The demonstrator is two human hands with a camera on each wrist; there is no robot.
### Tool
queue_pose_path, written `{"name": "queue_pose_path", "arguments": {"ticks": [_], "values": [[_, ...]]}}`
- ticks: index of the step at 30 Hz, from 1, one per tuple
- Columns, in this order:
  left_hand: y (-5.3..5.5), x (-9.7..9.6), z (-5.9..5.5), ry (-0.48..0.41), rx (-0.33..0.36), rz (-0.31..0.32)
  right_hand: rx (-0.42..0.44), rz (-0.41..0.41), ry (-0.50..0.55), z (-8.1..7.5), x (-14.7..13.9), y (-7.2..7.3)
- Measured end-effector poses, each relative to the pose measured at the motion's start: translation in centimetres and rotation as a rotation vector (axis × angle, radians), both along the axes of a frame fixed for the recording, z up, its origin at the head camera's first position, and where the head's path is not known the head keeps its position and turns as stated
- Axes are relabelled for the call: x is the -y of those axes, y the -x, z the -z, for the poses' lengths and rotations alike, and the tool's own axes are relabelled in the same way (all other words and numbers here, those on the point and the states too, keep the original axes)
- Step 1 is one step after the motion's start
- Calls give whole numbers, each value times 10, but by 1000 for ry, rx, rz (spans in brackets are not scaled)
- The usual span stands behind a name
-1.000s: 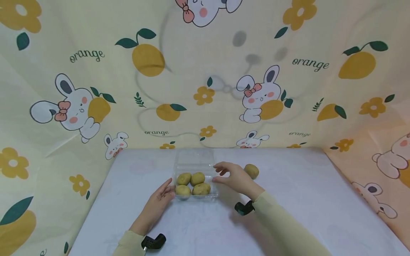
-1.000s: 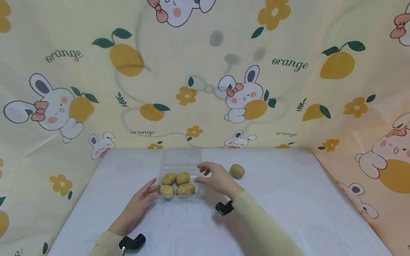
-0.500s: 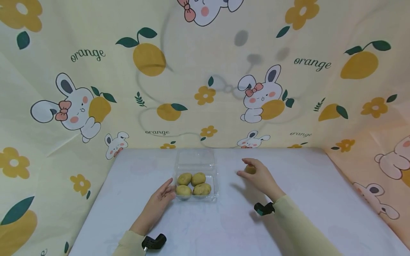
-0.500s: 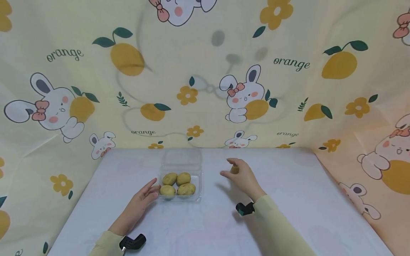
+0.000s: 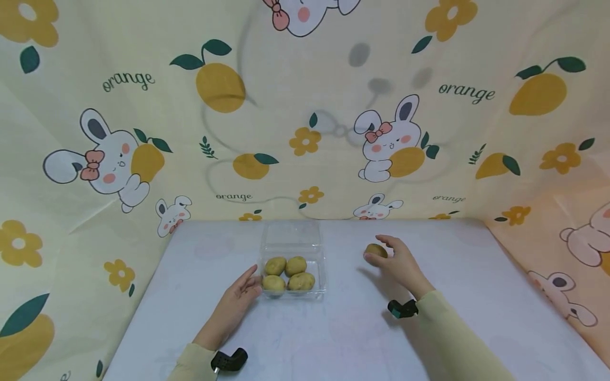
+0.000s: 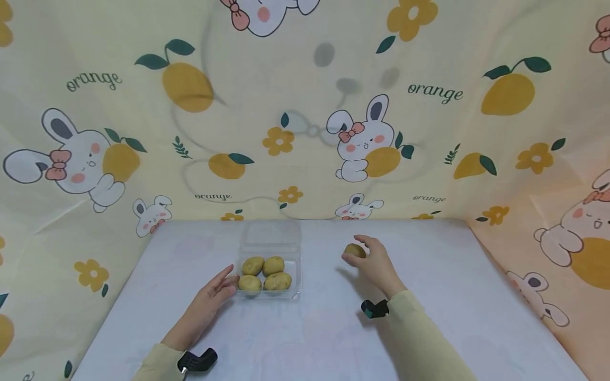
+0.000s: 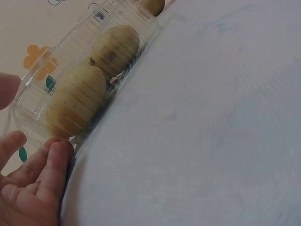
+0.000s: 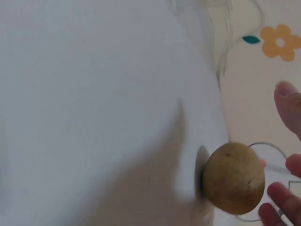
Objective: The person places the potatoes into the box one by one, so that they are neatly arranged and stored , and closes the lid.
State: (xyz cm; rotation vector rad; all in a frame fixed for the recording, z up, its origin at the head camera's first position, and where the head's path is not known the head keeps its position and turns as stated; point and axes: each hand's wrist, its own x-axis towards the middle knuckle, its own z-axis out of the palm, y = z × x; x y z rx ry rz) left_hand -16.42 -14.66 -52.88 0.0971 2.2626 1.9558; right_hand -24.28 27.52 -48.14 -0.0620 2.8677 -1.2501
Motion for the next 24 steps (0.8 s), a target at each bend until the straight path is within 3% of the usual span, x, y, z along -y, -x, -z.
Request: {"name": "queue_pose_path", "arguments": {"ticks": [7,24], "values": [[2,0,3,3,4,-9,107,11,21,9,-8,5],[2,1,2,-14,21,0,156,1,46,17,-13,5]]}}
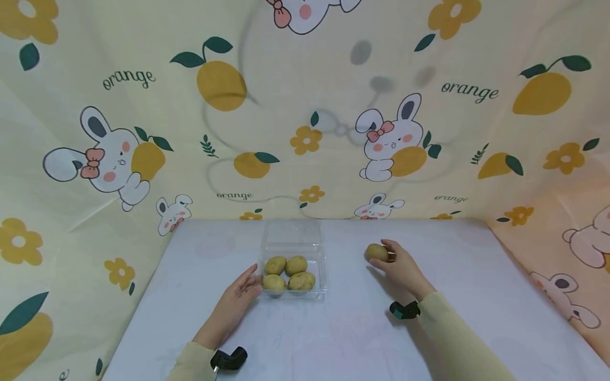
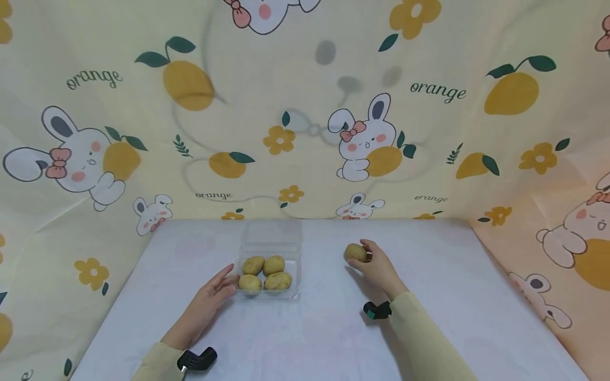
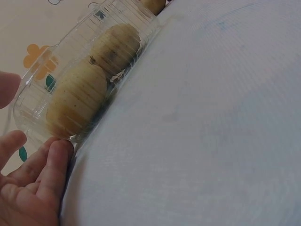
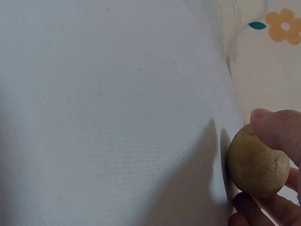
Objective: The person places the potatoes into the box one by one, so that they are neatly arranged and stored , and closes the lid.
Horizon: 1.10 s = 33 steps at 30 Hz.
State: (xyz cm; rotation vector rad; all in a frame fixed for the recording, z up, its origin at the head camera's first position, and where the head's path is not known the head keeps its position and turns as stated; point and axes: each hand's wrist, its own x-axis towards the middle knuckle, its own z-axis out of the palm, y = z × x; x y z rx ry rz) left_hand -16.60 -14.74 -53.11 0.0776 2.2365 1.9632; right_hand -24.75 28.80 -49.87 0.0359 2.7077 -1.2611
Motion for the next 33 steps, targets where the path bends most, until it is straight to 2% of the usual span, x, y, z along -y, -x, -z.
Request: {"name": "queue_pose_path", "arguments": {"ticks": [9,18,24,33], "values": [[0,0,-1,2,-2,11,8,4,-17,1,2,3],[1,0,1,18,-9,-3,-33,-21,-44,3,0,4],[0,-1,4,24,2,-3,-34,-76,-77,0,-1,4],[-1,0,-1,43,-11,-5,-30,-145,-167,-7,-2,5]]}}
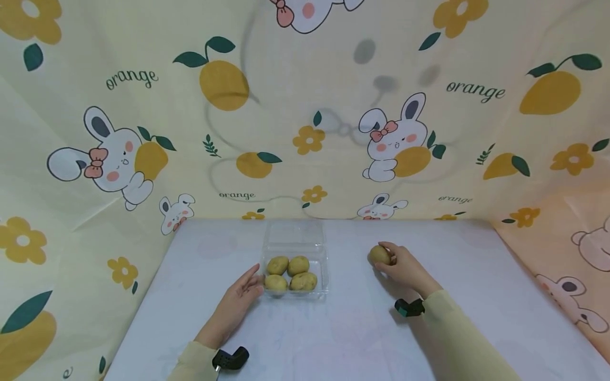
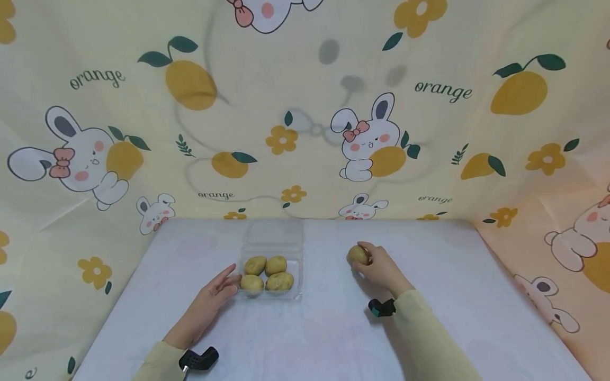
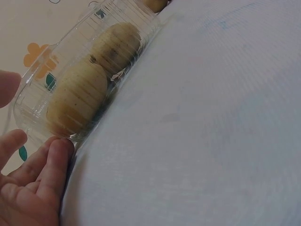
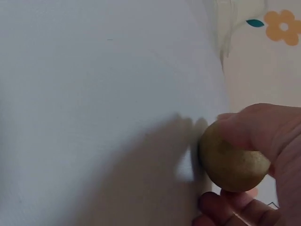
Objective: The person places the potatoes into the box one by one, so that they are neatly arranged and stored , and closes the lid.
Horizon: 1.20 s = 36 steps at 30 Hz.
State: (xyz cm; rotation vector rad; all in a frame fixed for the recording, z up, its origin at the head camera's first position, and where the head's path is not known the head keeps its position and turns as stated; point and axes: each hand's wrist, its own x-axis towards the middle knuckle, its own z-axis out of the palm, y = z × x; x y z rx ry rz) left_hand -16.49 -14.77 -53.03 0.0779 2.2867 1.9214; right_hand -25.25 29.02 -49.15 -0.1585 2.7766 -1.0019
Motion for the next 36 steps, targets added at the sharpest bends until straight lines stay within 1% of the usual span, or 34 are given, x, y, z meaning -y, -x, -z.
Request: {"name": "queue_pose_path", "arguments": {"ticks": [1,5,9,13,17,21,28,30,36], "values": [[0,0,0,0,3,0,-1,-8,0,0,-1,0],[0,-1,-1,1,24,-5,23,7,11,0,-4,0],[0,0,-1,-3,3,0,44,63,22,1,-6,-1],[1,0,0,0,-1,-7,26,117,14,3,-4,-1],[1,0,2,2,6,-9,4,149,2,4,1,-4],[1,0,2,-6,1,-5,-20,166,15,0,9,-8],[0,0,1,-8,-10,-1,-129,136,61,-12,32,-14],[-1,-1,-1,-8,-3,-3,-156,130,76,-16,40,-16],[0,-2,1,-16,11,-5,-209,103,115,-27,64,-22]]}}
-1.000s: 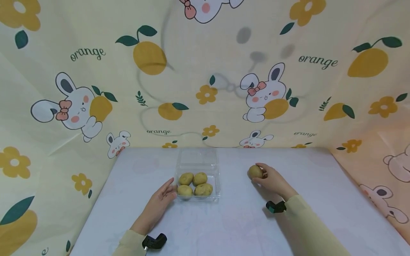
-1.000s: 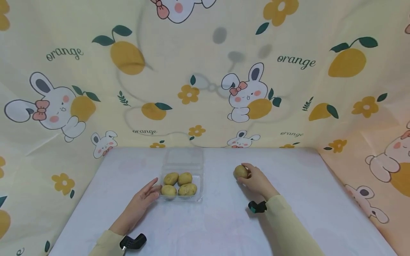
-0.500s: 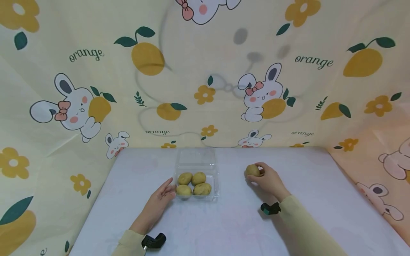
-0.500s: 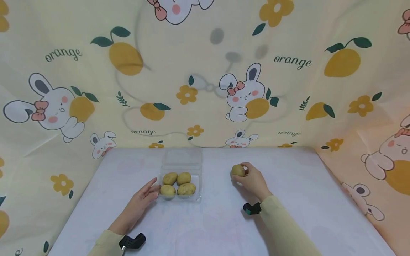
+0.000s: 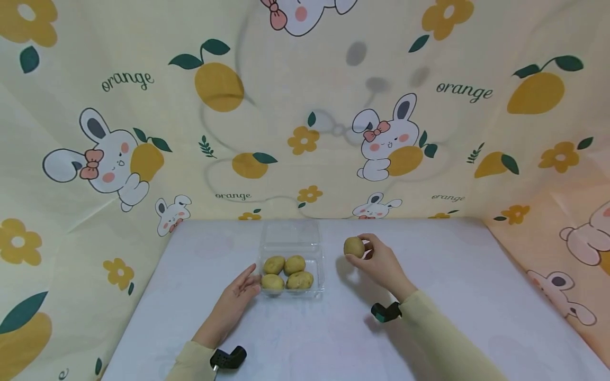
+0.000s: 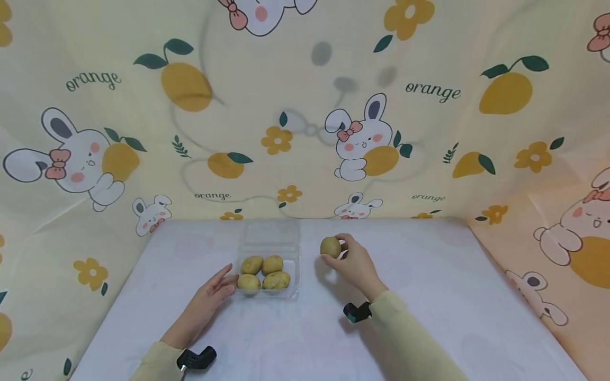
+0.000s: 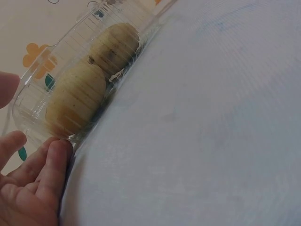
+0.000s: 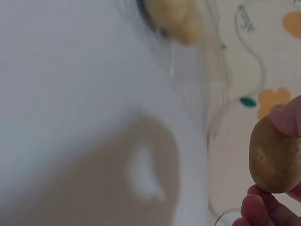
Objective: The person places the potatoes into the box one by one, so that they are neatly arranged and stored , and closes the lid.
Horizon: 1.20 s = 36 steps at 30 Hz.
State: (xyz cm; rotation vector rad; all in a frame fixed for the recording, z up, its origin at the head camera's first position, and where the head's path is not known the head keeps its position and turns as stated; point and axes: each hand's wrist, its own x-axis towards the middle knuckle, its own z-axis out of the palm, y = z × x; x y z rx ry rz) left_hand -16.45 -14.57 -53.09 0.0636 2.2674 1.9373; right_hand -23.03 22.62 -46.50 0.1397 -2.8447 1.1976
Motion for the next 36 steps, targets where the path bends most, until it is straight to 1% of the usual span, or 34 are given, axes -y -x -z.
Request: {"name": "queue_pose_path", "arguments": {"ticks": [9,14,20,25,30,36], "values": [[-1,-1,-2,15,-12,3,-63,-60,42,-6,36,-5],[-1,-1,-3,-3,-4,8,-71,-97,62,-5,54,-8],[-1,-1,-2,-11,1,8,-74,-151,57,-4,71,-11],[0,0,0,-5,4,0,-78,-180,11,1,81,-10],[0,0,1,8,-2,-1,-100,-189,-77,3,88,-10],[-1,1,0,-10,-5,-1,-108,-188,-172,5,92,-8]]}}
